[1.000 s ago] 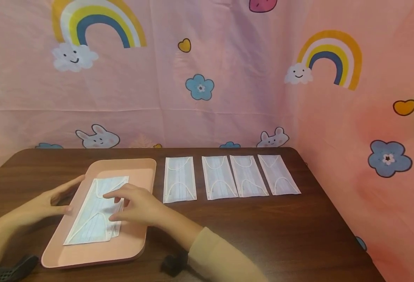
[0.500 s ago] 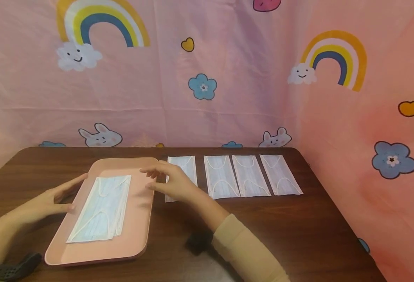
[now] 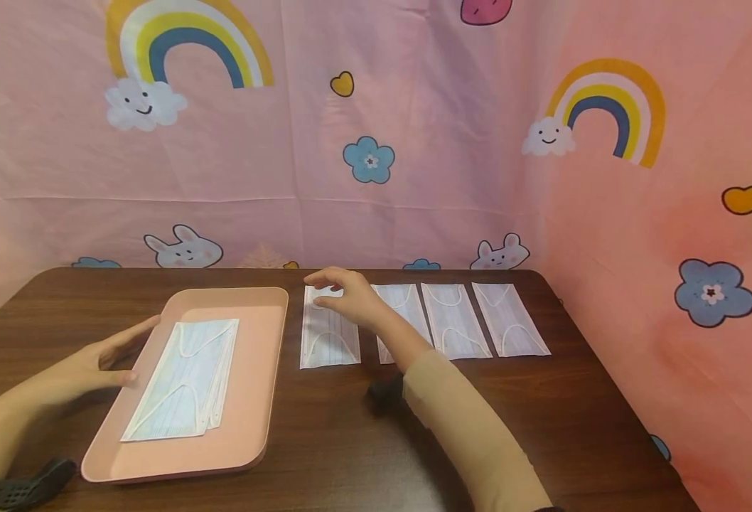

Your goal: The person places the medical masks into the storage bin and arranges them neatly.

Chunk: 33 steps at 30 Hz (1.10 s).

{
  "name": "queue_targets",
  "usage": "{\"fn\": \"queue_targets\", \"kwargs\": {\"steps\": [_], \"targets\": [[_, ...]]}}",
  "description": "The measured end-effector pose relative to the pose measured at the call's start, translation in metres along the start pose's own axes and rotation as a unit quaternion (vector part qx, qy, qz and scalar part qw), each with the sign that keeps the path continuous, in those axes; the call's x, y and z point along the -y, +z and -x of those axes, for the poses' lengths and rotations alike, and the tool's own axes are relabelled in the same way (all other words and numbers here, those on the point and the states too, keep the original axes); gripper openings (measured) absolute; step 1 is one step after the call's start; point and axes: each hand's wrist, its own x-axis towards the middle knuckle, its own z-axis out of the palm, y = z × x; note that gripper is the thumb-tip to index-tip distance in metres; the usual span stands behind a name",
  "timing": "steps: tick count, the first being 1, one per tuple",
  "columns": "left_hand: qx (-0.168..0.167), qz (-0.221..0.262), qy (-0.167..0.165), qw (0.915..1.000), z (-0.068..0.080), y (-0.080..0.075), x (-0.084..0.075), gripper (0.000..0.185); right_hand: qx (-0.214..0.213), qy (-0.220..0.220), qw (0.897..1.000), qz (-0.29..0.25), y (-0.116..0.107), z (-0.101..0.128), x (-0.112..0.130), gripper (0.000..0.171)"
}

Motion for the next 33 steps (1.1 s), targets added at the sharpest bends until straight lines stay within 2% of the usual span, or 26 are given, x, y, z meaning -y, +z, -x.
{"fn": "queue_targets", "kwargs": {"steps": [7,14,21,27,33], "targets": [[-0.002,-0.016,-0.002,0.9999,-0.001,0.001,-0.001,0.084,0.056,0.013,0.998,0.027,-0.002,-0.013,-0.013,0.037],[-0.005,-0.002,-0.012,0.9999,-0.002,0.001,-0.003,0.084,0.097,0.034,0.993,0.058,-0.002,-0.024,-0.023,0.041],[-0.006,0.007,-0.020,0.9998,0.002,0.002,-0.003,0.083,0.153,0.046,0.986,0.049,0.007,-0.029,-0.028,0.045],[-0.004,0.021,-0.019,0.9996,0.001,0.002,-0.001,0.083,0.184,0.057,0.980,0.045,0.012,-0.030,-0.029,0.047],[0.000,-0.006,-0.010,0.9999,0.000,0.000,-0.002,0.083,0.213,0.078,0.971,0.072,0.012,-0.029,-0.032,0.050]]}}
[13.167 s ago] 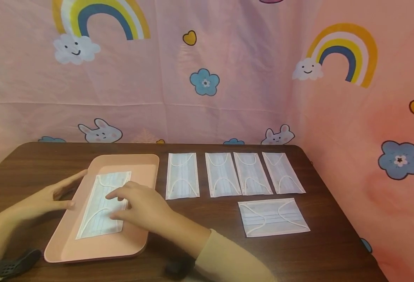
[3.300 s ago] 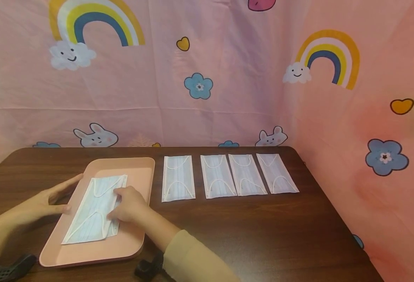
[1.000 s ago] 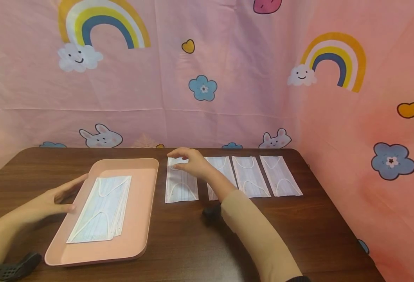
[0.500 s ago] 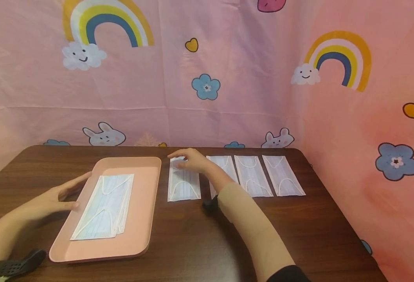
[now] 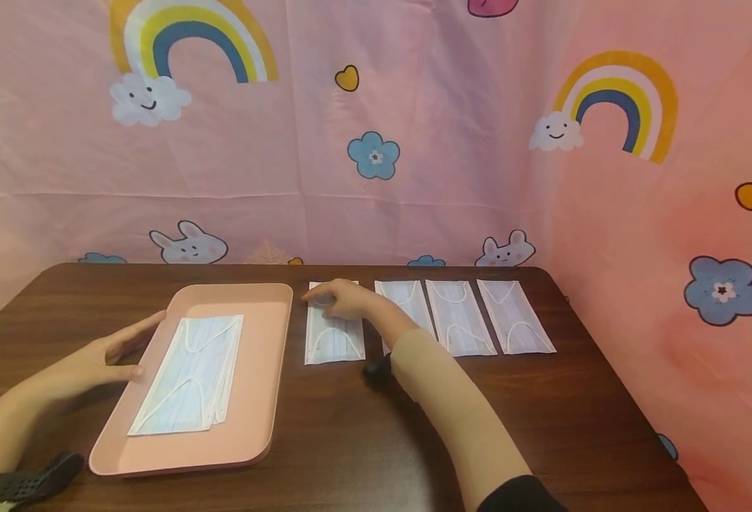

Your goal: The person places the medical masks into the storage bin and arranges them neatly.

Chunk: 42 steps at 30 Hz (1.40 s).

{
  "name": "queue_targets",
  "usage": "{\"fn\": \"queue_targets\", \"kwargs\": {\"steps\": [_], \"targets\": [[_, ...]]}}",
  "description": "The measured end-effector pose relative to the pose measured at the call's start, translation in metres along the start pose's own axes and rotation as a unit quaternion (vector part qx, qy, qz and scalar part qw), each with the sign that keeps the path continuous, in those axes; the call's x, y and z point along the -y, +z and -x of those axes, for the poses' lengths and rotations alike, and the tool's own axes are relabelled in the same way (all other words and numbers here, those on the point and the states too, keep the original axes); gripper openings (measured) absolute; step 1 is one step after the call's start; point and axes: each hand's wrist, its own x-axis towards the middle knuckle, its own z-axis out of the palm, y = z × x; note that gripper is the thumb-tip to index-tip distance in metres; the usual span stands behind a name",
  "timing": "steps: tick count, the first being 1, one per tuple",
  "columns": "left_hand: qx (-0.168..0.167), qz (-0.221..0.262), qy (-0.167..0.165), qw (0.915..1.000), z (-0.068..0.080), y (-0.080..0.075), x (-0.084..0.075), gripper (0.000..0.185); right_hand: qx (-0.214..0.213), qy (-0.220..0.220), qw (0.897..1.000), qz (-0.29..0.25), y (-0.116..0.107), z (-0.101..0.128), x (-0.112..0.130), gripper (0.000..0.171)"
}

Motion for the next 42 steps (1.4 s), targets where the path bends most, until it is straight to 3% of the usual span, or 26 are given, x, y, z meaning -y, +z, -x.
{"fn": "queue_targets", "kwargs": {"steps": [15,21,32,37,42], "targets": [[-0.002,-0.009,-0.002,1.0000,-0.003,-0.004,-0.003,0.084,0.028,-0.031,0.996,0.074,-0.005,-0.010,0.002,0.039],[-0.003,-0.018,-0.004,0.9998,-0.001,-0.005,-0.004,0.085,0.037,-0.016,0.995,0.088,-0.006,-0.013,0.002,0.033],[-0.007,-0.026,-0.007,0.9996,0.000,-0.004,0.000,0.082,0.028,-0.001,0.988,0.152,-0.003,-0.011,0.003,0.017],[-0.006,0.001,-0.006,1.0000,0.000,-0.001,0.001,0.082,0.009,-0.003,0.981,0.192,0.000,-0.007,0.008,0.012],[-0.008,0.014,-0.002,0.9999,0.000,0.002,0.000,0.084,0.002,-0.012,0.982,0.186,0.001,-0.002,0.010,0.009]]}}
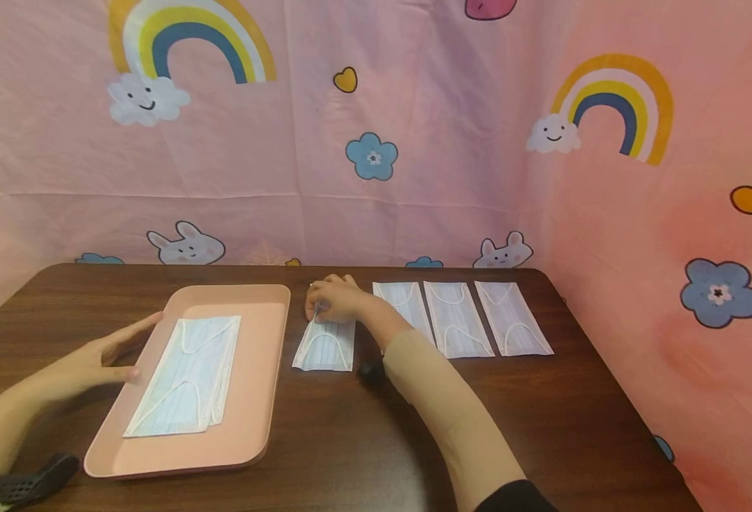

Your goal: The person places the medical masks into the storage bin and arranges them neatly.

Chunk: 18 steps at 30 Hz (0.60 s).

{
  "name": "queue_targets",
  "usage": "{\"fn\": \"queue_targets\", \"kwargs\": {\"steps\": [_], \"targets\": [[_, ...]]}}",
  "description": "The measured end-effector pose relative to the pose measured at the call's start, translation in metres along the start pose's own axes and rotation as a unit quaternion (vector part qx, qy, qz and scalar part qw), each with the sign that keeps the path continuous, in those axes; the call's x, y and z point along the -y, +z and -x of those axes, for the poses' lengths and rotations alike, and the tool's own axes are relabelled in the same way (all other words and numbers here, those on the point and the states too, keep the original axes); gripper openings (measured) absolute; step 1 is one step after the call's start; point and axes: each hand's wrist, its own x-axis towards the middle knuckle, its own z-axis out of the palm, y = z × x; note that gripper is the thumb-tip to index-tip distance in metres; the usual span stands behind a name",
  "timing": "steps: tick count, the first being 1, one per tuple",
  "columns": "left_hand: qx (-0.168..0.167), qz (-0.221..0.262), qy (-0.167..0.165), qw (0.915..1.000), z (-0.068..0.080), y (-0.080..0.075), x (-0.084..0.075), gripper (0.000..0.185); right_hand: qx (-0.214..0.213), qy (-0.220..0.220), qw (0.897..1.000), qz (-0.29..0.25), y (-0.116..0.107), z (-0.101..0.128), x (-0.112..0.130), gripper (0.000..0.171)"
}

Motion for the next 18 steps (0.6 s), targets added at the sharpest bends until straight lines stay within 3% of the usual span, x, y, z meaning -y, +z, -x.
{"fn": "queue_targets", "kwargs": {"steps": [11,18], "targets": [[-0.003,-0.033,0.000,0.9995,0.001,-0.002,-0.003,0.083,-0.042,-0.016,0.999,0.003,-0.001,0.007,0.006,0.006],[0.000,-0.012,-0.005,0.9999,0.000,-0.001,-0.001,0.084,-0.056,-0.034,0.998,0.016,-0.006,0.016,0.005,0.015]]}}
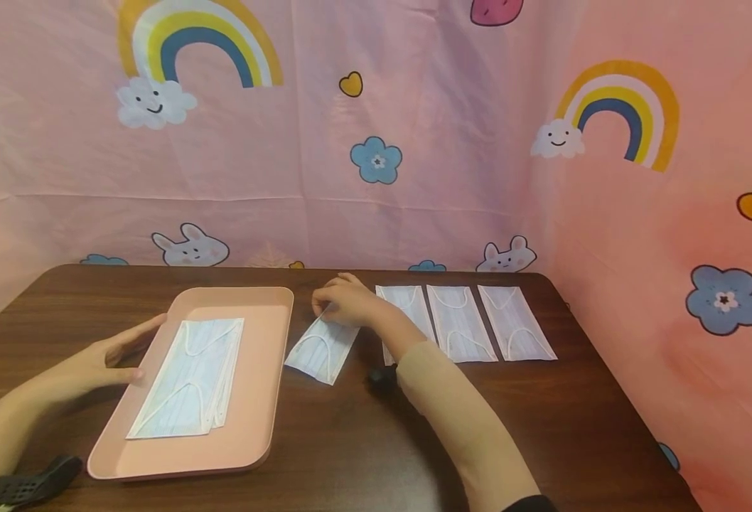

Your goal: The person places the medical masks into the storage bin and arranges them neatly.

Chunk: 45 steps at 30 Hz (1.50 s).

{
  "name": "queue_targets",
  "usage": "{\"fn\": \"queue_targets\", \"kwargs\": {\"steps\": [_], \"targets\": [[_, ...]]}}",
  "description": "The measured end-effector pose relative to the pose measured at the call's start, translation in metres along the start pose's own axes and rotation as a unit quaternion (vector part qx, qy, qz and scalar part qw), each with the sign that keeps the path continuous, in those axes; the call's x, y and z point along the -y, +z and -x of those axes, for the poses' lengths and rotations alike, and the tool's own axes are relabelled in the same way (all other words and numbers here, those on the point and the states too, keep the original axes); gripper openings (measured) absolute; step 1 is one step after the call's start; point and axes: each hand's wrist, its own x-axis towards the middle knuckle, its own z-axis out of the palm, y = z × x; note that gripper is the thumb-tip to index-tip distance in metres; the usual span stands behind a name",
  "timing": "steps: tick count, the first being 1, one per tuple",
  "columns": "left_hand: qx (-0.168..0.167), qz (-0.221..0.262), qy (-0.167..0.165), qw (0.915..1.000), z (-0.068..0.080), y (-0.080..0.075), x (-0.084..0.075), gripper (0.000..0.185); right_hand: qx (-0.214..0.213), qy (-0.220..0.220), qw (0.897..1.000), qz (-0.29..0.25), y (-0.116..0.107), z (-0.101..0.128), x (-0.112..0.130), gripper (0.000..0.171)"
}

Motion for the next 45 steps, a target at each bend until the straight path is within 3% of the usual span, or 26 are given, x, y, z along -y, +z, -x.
{"fn": "queue_targets", "kwargs": {"steps": [6,13,26,34,45], "targets": [[-0.003,-0.007,-0.001,1.0000,0.000,0.000,-0.003,0.083,-0.016,-0.024,0.999,-0.029,-0.010,0.012,-0.001,0.020],[0.001,-0.012,0.004,0.9999,0.001,0.000,0.001,0.083,-0.024,-0.012,0.996,-0.082,-0.021,0.026,0.001,0.021],[0.000,-0.013,0.005,0.9999,0.001,0.001,-0.003,0.083,-0.088,-0.007,0.992,-0.093,-0.033,0.046,0.006,0.027],[-0.004,-0.014,0.003,0.9999,0.001,0.001,-0.001,0.083,-0.163,-0.050,0.974,-0.148,-0.036,0.055,0.008,0.024],[-0.005,-0.002,0.010,0.9999,0.001,0.001,0.000,0.085,-0.248,-0.034,0.944,-0.214,-0.035,0.059,0.024,0.028]]}}
